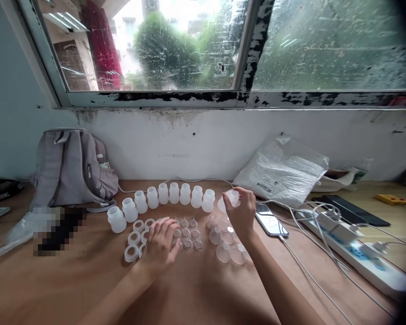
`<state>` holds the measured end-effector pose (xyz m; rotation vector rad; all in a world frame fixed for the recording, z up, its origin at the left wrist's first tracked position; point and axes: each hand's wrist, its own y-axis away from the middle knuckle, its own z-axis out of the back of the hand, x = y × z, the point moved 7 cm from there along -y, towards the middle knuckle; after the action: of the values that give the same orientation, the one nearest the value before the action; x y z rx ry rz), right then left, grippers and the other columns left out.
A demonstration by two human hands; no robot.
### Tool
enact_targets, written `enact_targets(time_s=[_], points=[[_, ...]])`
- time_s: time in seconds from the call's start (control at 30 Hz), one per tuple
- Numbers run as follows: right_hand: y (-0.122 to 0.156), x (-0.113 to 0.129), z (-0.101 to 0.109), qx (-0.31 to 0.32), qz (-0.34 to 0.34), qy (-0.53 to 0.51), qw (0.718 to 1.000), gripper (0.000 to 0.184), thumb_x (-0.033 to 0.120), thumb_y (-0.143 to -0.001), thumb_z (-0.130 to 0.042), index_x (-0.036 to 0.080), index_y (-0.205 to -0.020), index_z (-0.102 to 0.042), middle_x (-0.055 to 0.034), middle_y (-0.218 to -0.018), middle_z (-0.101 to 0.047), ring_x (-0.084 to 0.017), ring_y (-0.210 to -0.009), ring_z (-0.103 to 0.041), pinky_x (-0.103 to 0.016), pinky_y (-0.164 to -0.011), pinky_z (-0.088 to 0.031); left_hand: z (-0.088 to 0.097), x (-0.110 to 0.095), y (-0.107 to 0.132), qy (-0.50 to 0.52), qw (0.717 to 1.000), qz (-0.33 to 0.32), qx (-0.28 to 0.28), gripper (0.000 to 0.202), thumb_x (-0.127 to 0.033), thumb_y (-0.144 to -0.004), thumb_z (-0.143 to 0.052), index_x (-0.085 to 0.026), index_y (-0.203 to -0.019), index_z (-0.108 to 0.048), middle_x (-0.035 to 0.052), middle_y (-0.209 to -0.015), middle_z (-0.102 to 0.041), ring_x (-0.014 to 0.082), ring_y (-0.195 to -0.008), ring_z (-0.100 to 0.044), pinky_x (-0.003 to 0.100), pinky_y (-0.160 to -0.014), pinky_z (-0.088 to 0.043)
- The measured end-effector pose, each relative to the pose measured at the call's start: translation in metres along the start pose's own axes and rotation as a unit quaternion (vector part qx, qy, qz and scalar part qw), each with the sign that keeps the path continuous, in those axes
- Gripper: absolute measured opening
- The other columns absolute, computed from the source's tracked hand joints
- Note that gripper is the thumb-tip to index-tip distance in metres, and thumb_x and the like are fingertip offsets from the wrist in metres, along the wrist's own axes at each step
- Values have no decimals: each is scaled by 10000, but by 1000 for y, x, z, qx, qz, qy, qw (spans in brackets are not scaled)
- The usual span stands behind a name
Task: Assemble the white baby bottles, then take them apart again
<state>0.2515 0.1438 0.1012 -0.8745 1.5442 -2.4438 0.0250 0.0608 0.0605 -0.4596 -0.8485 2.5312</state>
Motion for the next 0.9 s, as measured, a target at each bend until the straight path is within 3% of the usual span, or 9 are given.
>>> enact_targets(time_s=[0.1,0.17,0.23,0.3,0.4,0.47,0.57,0.7,0.9], points=[[-3,33,23,-35,-11,-67,997,266,330,-691,-609,193,-853,-449,-17,-761,-479,-164,-702,-479,-315,-673,-422,16,-20,-29,39,999,-4,7,354,-288,-724,-550,-196,-1053,-456,74,-1026,-564,233,-997,-497,390,-848,-398],[2,49,25,3,-60,-129,990,290,342,-676,-631,204,-829,-428,14,-706,-465,-133,-611,-472,-275,-591,-427,27,-34,-43,58,998,0,-4,445,-369,-703,-579,-198,-1086,-431,75,-1035,-560,234,-983,-506,383,-824,-418],[10,64,19,80,-101,-186,974,269,347,-694,-613,210,-817,-416,29,-675,-469,-112,-551,-470,-236,-515,-411,31,-45,-50,71,997,2,-15,527,-462,-684,-580,-195,-1105,-411,77,-1032,-565,235,-954,-527,378,-797,-437],[20,77,11,153,-116,-222,956,212,335,-734,-567,211,-831,-425,30,-664,-492,-102,-521,-470,-217,-480,-390,27,-48,-51,82,996,17,-12,498,-475,-714,-543,-193,-1098,-401,68,-990,-588,212,-867,-569,348,-729,-464],[30,86,-1,233,-112,-221,940,154,322,-781,-502,200,-867,-463,6,-700,-547,-107,-530,-491,-214,-483,-375,10,-41,-46,88,995,37,26,380,-369,-763,-498,-189,-1081,-392,47,-912,-612,182,-754,-602,287,-606,-472],[36,88,-11,291,-103,-200,930,150,336,-802,-466,190,-790,-494,-2,-681,-565,-110,-529,-496,-213,-486,-356,0,-35,-42,73,994,40,72,347,-319,-745,-505,-186,-1051,-411,42,-882,-615,191,-739,-608,279,-576,-462],[43,86,-24,361,-96,-151,915,309,378,-818,-420,187,-577,-436,28,-505,-486,-96,-445,-426,-213,-447,-283,-8,-25,-38,53,984,65,157,288,-312,-712,-517,-193,-968,-458,33,-850,-619,202,-704,-610,274,-550,-433],[47,84,-29,373,-77,-132,915,389,369,-821,-378,187,-484,-304,51,-420,-318,-79,-399,-303,-223,-427,-213,-7,-21,-36,74,959,99,256,216,-362,-706,-501,-211,-858,-478,2,-763,-620,188,-626,-601,254,-498,-364],[46,94,-19,364,-76,-193,908,369,307,-808,-363,192,-490,-216,59,-433,-225,-68,-398,-233,-228,-415,-173,11,-31,-34,54,953,103,280,138,-321,-713,-462,-222,-808,-475,-5,-681,-597,174,-583,-567,252,-491,-291]])
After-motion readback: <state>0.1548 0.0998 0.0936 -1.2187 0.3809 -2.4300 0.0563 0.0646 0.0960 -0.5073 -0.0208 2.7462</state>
